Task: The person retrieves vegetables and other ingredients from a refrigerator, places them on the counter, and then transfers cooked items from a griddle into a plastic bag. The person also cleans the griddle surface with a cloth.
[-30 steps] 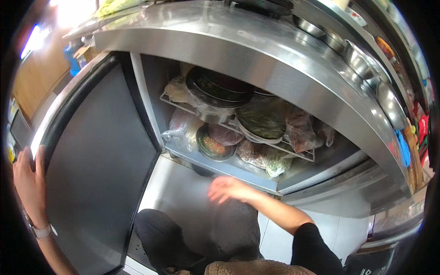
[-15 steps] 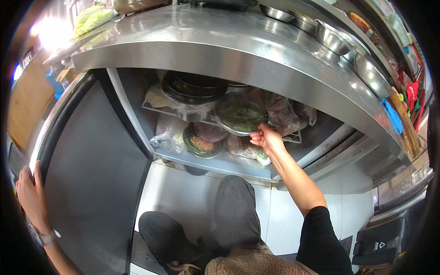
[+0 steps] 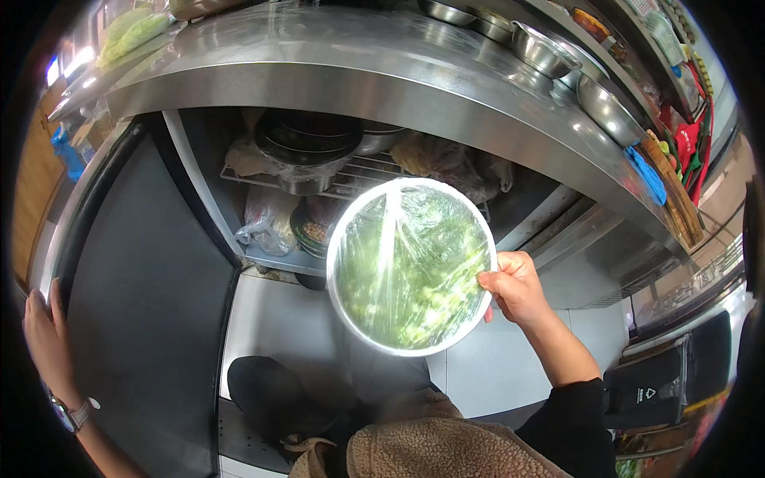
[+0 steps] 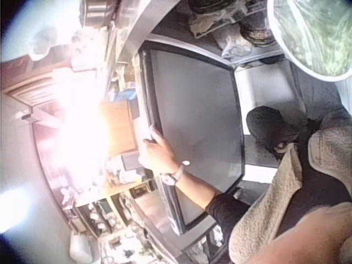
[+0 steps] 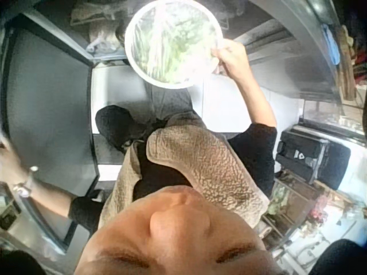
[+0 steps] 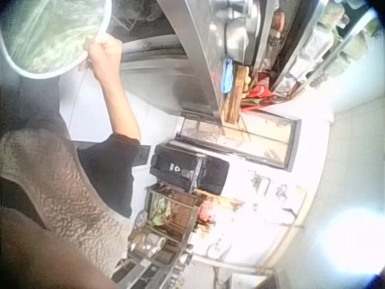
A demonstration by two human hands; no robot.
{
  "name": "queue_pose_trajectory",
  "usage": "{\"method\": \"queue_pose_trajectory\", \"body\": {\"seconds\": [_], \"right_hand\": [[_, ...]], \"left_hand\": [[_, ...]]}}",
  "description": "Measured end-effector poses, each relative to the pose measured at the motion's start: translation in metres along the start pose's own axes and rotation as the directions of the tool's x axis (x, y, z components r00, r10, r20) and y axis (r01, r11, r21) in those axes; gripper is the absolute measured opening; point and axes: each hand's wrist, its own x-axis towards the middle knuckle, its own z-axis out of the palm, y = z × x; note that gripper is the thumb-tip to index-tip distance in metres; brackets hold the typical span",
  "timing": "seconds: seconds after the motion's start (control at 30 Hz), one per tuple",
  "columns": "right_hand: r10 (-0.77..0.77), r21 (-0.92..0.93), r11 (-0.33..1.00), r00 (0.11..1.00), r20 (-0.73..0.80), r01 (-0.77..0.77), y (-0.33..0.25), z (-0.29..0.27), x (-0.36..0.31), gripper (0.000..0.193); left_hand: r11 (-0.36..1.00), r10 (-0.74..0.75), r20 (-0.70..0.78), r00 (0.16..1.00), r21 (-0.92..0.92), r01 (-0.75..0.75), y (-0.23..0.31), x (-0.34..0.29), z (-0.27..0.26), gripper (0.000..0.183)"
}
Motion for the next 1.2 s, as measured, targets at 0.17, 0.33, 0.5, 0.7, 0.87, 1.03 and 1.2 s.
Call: {"method": "queue_pose_trajectory", "body": {"seconds": [0.17,0.33,0.5,0.7,0.87,1.03,1.2], "right_hand": [[0.045,0.079,0.996,0.998,-0.033,-0.042,-0.055,0.012,-0.024,0.011],[-0.328,-0.037,0.903,0.631,-0.703,0.428,-0.109,-0.008,-0.020,0.017],[-0.256,0.168,0.919,0.864,-0.434,0.357,-0.180,-0.127,-0.041,0.018],[-0.198,0.041,0.952,0.709,-0.677,0.305,-0.175,-0.186,-0.018,0.011],[-0.100,0.286,0.946,0.976,-0.194,0.153,-0.146,-0.102,-0.014,0.047],[0.368,-0.017,0.927,0.896,0.249,-0.376,-0.026,0.039,0.059,0.029],[0.301,0.309,0.888,0.939,0.169,-0.340,0.069,0.089,0.196,0.052]], "left_hand": [[0.988,-0.080,-0.029,0.996,-0.136,0.075,0.017,0.015,-0.015,0.034],[0.994,-0.093,-0.061,0.994,-0.058,0.089,0.012,0.007,-0.022,0.036],[0.984,-0.146,-0.062,0.987,-0.110,0.139,0.028,0.018,-0.027,0.037],[0.974,-0.197,-0.049,0.979,-0.125,0.190,0.033,0.021,-0.037,0.037],[0.971,-0.225,-0.040,0.974,-0.094,0.220,0.033,0.020,-0.049,0.038],[0.981,-0.191,-0.038,0.981,-0.031,0.190,0.028,0.021,-0.046,0.040],[0.918,-0.334,0.095,0.938,-0.194,0.347,0.046,0.036,-0.052,0.042]]}}
